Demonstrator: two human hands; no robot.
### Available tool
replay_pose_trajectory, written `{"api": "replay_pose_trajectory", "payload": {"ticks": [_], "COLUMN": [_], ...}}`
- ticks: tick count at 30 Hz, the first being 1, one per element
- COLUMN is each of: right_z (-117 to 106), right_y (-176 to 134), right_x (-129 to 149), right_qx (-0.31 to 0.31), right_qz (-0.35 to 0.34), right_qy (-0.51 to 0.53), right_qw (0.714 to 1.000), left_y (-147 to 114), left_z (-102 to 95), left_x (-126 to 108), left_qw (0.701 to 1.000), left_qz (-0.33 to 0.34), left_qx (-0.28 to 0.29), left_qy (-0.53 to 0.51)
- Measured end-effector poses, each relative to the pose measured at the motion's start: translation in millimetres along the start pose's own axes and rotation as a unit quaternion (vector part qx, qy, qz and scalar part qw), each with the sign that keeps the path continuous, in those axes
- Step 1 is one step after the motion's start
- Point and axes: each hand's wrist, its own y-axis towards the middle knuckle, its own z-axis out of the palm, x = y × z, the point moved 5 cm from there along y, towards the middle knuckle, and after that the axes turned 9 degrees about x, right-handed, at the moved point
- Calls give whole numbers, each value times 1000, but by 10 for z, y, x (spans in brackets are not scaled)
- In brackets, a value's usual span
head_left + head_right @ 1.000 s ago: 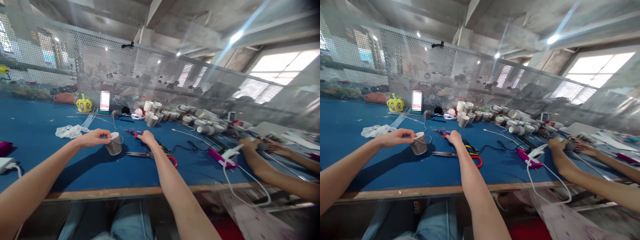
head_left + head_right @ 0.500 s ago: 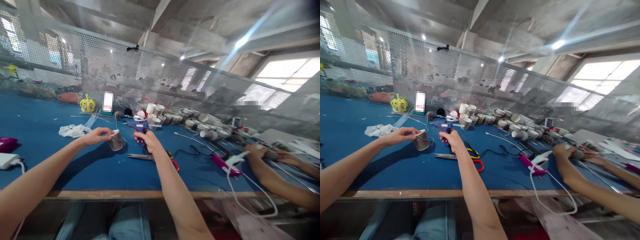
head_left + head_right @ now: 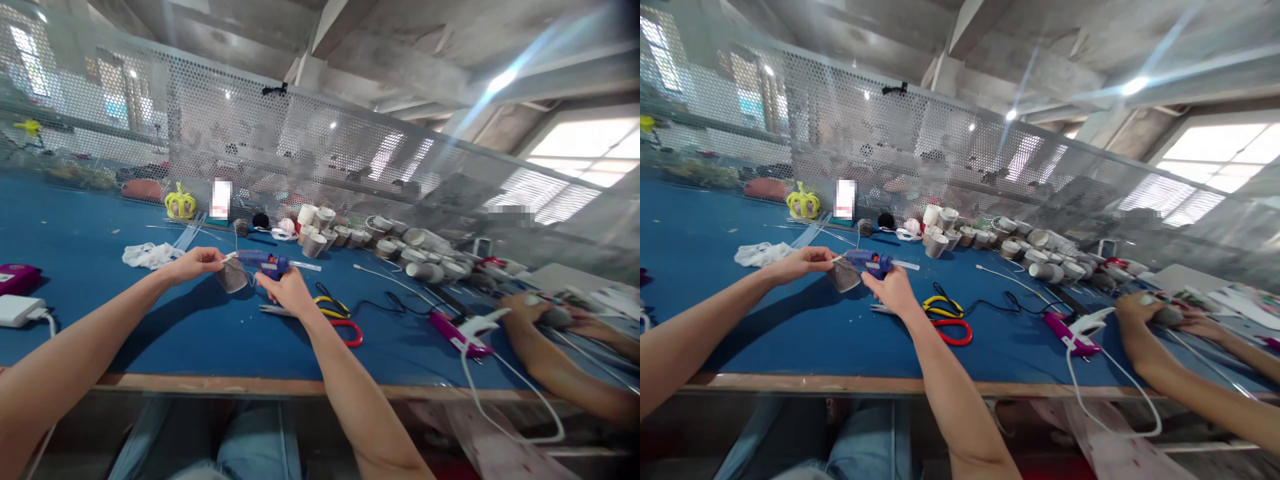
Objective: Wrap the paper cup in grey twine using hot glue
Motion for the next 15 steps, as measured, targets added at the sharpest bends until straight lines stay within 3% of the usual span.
{"api": "replay_pose_trajectory", "payload": {"ticks": [15], "right_z": [80], "right_y": [-5], "right_x": [23], "right_qx": [-40], "right_qz": [-10], "right_qy": [-124], "right_qw": [991], "left_y": [-22], "left_z": [57], "left_x": [-71], "left_qw": [1000], "left_qz": [4], "left_qx": [13], "left_qy": [-20]}}
